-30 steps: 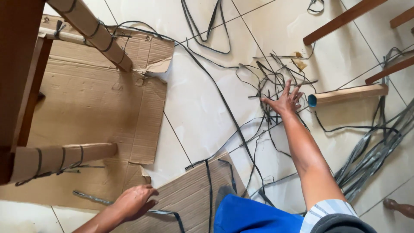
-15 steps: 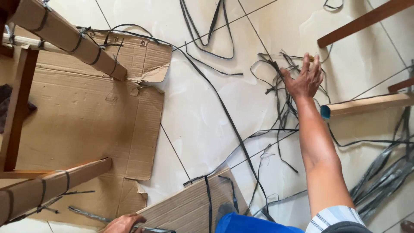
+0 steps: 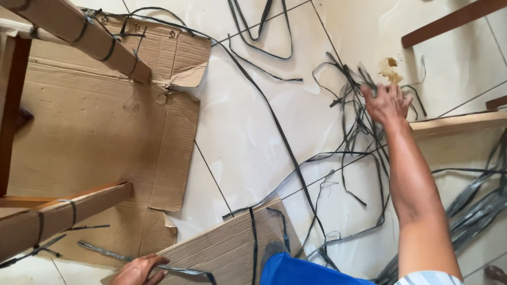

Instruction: Wrapping wooden chair legs and rungs with cardboard and plastic ties for protection.

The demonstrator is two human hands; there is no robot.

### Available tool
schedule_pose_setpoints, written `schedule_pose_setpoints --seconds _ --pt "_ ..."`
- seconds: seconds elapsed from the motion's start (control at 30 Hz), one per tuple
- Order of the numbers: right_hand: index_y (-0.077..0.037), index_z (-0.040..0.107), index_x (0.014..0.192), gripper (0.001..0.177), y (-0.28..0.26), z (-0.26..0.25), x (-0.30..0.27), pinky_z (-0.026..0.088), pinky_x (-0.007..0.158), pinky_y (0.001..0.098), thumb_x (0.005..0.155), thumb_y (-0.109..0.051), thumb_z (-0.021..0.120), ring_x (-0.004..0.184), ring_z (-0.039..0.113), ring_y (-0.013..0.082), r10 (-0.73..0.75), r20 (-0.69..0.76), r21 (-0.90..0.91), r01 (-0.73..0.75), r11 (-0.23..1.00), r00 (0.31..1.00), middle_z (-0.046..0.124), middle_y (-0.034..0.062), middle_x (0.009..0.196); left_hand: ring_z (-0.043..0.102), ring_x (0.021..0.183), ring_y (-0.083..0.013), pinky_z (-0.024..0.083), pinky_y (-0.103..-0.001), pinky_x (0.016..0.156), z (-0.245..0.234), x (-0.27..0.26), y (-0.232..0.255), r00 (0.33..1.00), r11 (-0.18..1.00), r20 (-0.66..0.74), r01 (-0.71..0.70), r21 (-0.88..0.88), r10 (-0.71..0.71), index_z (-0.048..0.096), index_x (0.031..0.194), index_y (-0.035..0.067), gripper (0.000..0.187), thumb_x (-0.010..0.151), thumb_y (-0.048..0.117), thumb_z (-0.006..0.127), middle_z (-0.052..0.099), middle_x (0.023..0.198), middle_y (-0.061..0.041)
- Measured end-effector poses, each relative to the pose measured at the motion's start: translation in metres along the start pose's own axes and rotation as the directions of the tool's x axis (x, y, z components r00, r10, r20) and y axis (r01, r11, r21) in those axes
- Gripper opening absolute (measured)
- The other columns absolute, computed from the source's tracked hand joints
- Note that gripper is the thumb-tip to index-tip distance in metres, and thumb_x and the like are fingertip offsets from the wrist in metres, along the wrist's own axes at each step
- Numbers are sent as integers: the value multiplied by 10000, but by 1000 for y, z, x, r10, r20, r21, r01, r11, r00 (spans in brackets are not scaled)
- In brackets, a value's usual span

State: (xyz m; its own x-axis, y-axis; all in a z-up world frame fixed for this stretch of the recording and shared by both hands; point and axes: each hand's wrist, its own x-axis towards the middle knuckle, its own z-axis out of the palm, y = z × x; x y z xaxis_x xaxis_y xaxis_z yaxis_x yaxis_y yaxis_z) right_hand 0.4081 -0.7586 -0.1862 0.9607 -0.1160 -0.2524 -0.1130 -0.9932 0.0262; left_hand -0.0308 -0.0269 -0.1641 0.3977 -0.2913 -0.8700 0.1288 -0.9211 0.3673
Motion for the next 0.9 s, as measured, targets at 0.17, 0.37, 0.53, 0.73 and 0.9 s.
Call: schedule_pose_setpoints --seconds 0.17,0.37,0.53,0.73,0.9 --pt "45 319 1556 1155 -43 -13 -79 405 1030 701 830 -853 316 1399 270 569 191 262 134 -232 963 946 172 305 1567 780 1072 -87 648 -275 935 -32 -24 35 998 1000 -53 18 -19 -19 682 1212 300 315 939 455 662 774 1196 119" --pt "53 177 1571 1273 -96 7 -144 362 1045 671 753 -842 568 1440 132 462 145 240 105 -175 979 960 75 201 1591 683 1228 -65 587 -293 1069 -61 -50 68 997 995 -18 75 67 -74 627 1282 316 347 982 484 581 704 1301 152" --pt "-8 470 1290 546 -90 56 -176 552 781 520 1052 -499 496 1071 519 397 -16 -173 -2 16 1000 985 453 207 1241 744 1115 -121 608 -332 960 -54 -68 62 985 997 -162 71 34 -64 661 1243 281 366 958 491 570 722 1270 123" --pt "18 416 1215 284 -53 83 -135 548 711 591 942 -31 477 787 657 497 5 -45 53 -3 999 999 582 282 1110 743 1113 -143 614 -359 951 -58 -88 56 982 997 -177 70 44 -61 669 1231 259 328 950 416 604 727 1260 117" --pt "7 486 1199 276 -25 61 -44 492 814 566 1072 -237 511 956 640 491 164 -314 538 33 842 935 648 281 1100 773 1034 -130 647 -334 889 -64 -108 36 960 992 -267 105 74 -82 630 1259 286 364 944 468 608 750 1219 85"
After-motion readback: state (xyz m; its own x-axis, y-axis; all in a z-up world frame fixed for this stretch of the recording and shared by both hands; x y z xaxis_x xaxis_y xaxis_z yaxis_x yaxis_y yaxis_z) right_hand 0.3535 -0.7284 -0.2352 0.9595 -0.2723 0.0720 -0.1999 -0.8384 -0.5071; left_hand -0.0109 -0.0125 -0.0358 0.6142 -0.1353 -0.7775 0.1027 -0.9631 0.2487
